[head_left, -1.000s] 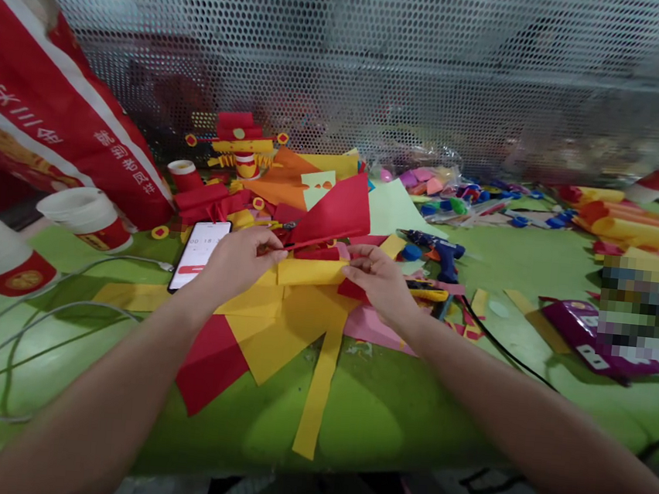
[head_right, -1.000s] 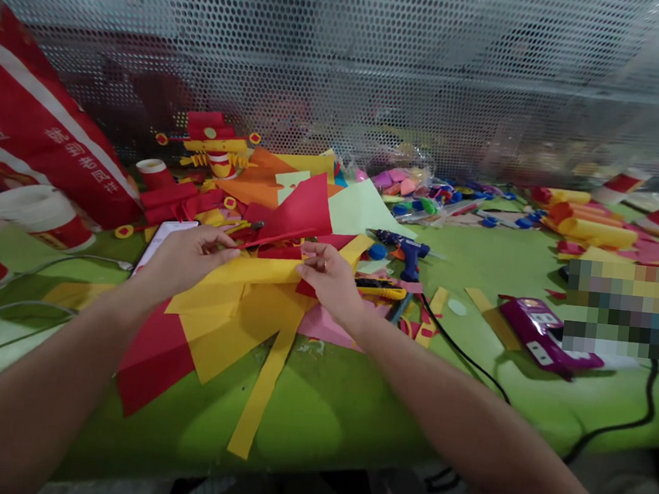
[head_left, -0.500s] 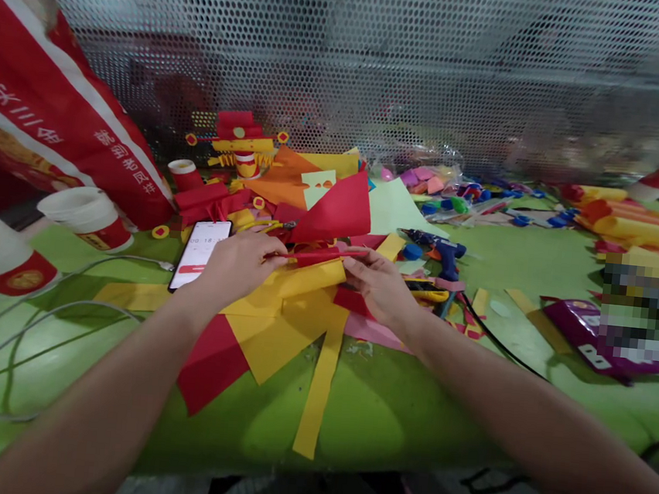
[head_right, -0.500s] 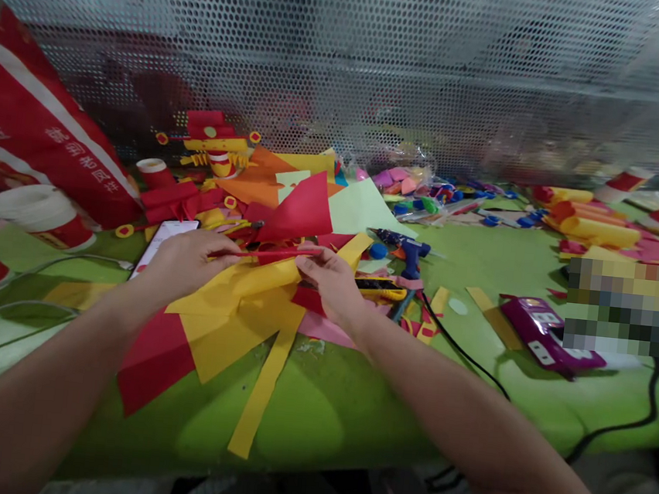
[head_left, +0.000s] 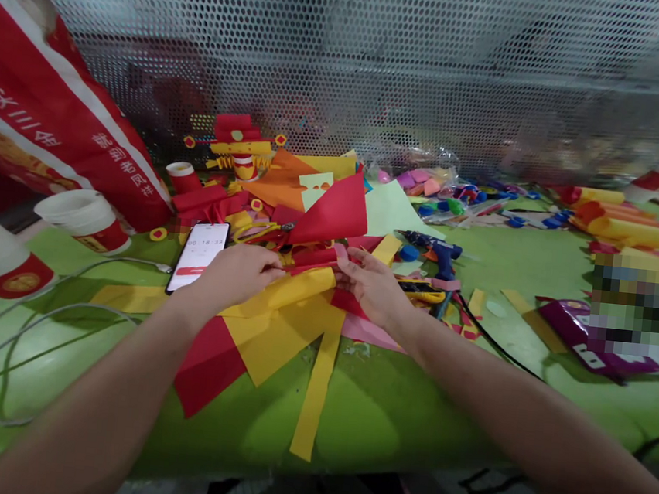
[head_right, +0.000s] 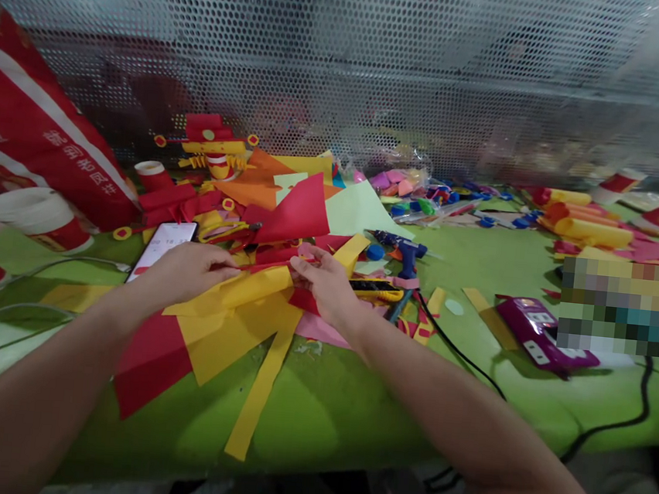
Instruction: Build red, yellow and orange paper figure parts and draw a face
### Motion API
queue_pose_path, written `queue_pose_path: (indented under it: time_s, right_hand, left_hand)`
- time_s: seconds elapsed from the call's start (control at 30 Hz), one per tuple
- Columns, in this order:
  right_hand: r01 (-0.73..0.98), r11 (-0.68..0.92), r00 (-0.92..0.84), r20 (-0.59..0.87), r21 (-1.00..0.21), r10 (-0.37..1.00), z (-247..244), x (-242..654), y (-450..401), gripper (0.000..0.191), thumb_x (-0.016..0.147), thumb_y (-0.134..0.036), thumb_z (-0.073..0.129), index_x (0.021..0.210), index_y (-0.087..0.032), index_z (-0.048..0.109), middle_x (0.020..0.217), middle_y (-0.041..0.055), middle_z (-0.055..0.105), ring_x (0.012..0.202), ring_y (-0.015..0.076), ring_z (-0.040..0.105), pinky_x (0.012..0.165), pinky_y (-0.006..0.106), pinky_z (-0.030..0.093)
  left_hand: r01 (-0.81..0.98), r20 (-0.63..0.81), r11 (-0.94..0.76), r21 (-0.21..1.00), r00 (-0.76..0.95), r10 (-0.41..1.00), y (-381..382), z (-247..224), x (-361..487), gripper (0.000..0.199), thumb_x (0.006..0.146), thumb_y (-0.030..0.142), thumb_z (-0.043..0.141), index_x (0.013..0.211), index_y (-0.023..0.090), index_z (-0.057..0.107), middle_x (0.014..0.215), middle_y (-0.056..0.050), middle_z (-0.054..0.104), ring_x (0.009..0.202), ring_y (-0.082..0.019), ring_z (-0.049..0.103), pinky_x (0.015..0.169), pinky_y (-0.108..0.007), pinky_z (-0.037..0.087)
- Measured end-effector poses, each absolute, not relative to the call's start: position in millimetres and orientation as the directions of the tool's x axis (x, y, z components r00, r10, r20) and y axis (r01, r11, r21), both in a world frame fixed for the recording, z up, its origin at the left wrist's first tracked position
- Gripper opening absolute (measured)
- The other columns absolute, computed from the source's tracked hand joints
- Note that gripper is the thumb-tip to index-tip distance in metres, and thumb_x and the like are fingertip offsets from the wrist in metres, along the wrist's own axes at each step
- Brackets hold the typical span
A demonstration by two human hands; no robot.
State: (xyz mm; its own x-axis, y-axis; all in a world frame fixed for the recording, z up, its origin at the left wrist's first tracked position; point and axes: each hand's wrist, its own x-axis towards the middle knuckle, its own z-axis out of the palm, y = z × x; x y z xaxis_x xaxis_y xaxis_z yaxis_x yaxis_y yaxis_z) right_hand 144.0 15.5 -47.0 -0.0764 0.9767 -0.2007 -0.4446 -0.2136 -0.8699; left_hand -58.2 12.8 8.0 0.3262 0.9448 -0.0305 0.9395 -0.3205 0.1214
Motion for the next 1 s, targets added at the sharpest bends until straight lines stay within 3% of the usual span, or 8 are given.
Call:
queue_pose_path:
  time_s: [0.13, 0.23, 0.4, 0.47, 0.6, 0.73, 0.9, 1.0]
  right_hand:
    - [-0.2, -0.239, -0.172, -0.206, -0.95, 0.963, -45.0, 151.7, 16.1, 0.03, 0.061, -0.031, 0.075, 0.08, -0.019, 0.055, 0.061, -0.0027, 0.06, 0.049, 0.0094, 0.053, 0.049, 0.023, 0.042]
    - [0.131, -0.097, -0.141, -0.115, -0.987, 0.983, -41.3, 163.0, 19.2, 0.028, 0.07, -0.044, 0.065, 0.07, -0.018, 0.056, 0.058, -0.0009, 0.058, 0.046, 0.0088, 0.049, 0.046, 0.023, 0.036]
    - [0.411, 0.128, -0.07, 0.109, -0.903, 0.992, -36.6, 174.4, 24.6, 0.03, 0.083, -0.042, 0.047, 0.067, -0.018, 0.055, 0.05, -0.0023, 0.051, 0.046, 0.0112, 0.047, 0.047, 0.024, 0.034]
    - [0.535, 0.19, -0.1, 0.162, -0.823, 0.982, -36.9, 173.5, 24.4, 0.024, 0.083, -0.034, 0.047, 0.068, -0.018, 0.057, 0.057, 0.0008, 0.057, 0.054, 0.0137, 0.051, 0.053, 0.026, 0.036]
    - [0.823, 0.294, -0.165, 0.29, -0.486, 0.943, -42.0, 168.5, 23.9, 0.008, 0.075, -0.025, 0.057, 0.078, -0.02, 0.063, 0.081, 0.007, 0.066, 0.082, 0.0233, 0.057, 0.072, 0.035, 0.038]
    - [0.877, 0.253, -0.161, 0.245, -0.409, 0.956, -48.7, 165.3, 28.1, 0.018, 0.074, -0.038, 0.061, 0.074, -0.02, 0.064, 0.077, 0.01, 0.064, 0.085, 0.0297, 0.055, 0.078, 0.045, 0.034]
    - [0.698, 0.231, -0.093, 0.234, -0.678, 0.968, -51.4, 162.9, 35.7, 0.02, 0.059, -0.026, 0.073, 0.052, -0.022, 0.055, 0.06, 0.0027, 0.055, 0.076, 0.0251, 0.053, 0.077, 0.042, 0.033]
    - [0.623, 0.209, -0.072, 0.211, -0.754, 0.975, -50.6, 163.4, 38.2, 0.019, 0.06, -0.025, 0.071, 0.055, -0.021, 0.053, 0.058, 0.0, 0.053, 0.065, 0.019, 0.051, 0.067, 0.035, 0.036]
  left_hand:
    - [0.89, -0.14, -0.399, 0.222, 0.434, 0.89, 10.9, 12.1, -63.0, 0.021, 0.076, 0.035, 0.047, 0.075, 0.021, 0.063, 0.075, -0.002, 0.069, 0.068, -0.018, 0.06, 0.059, -0.026, 0.037]
    - [0.874, -0.177, -0.377, 0.305, 0.441, 0.88, 9.8, 15.0, -66.3, 0.015, 0.075, 0.031, 0.047, 0.073, 0.021, 0.057, 0.069, -0.001, 0.065, 0.062, -0.017, 0.057, 0.056, -0.026, 0.035]
    - [0.858, 0.026, -0.154, 0.489, 0.162, 0.986, 13.2, 12.7, -64.3, 0.015, 0.08, 0.03, 0.04, 0.081, 0.02, 0.051, 0.056, 0.002, 0.053, 0.051, -0.015, 0.049, 0.053, -0.026, 0.034]
    - [0.808, 0.05, -0.086, 0.583, 0.07, 0.996, 14.4, 8.4, -58.9, 0.013, 0.077, 0.028, 0.042, 0.082, 0.02, 0.052, 0.052, 0.005, 0.047, 0.045, -0.012, 0.043, 0.049, -0.025, 0.031]
    - [0.741, -0.1, 0.052, 0.669, 0.02, 0.995, 13.9, -0.7, -47.4, 0.017, 0.071, 0.034, 0.054, 0.063, 0.019, 0.052, 0.042, 0.008, 0.035, 0.037, -0.009, 0.03, 0.042, -0.024, 0.023]
    - [0.75, -0.159, 0.094, 0.654, 0.015, 0.987, 14.6, -8.8, -44.9, 0.026, 0.067, 0.038, 0.059, 0.05, 0.019, 0.052, 0.037, 0.007, 0.032, 0.034, -0.009, 0.028, 0.04, -0.025, 0.019]
    - [0.76, -0.107, -0.017, 0.65, 0.114, 0.988, 18.3, -20.4, -46.7, 0.028, 0.064, 0.04, 0.063, 0.048, 0.018, 0.056, 0.042, 0.003, 0.047, 0.039, -0.01, 0.04, 0.041, -0.023, 0.022]
    - [0.588, -0.109, 0.042, 0.808, 0.079, 0.991, 19.1, -24.2, -44.8, 0.018, 0.063, 0.035, 0.066, 0.059, 0.018, 0.061, 0.046, 0.004, 0.05, 0.037, -0.008, 0.037, 0.04, -0.022, 0.022]
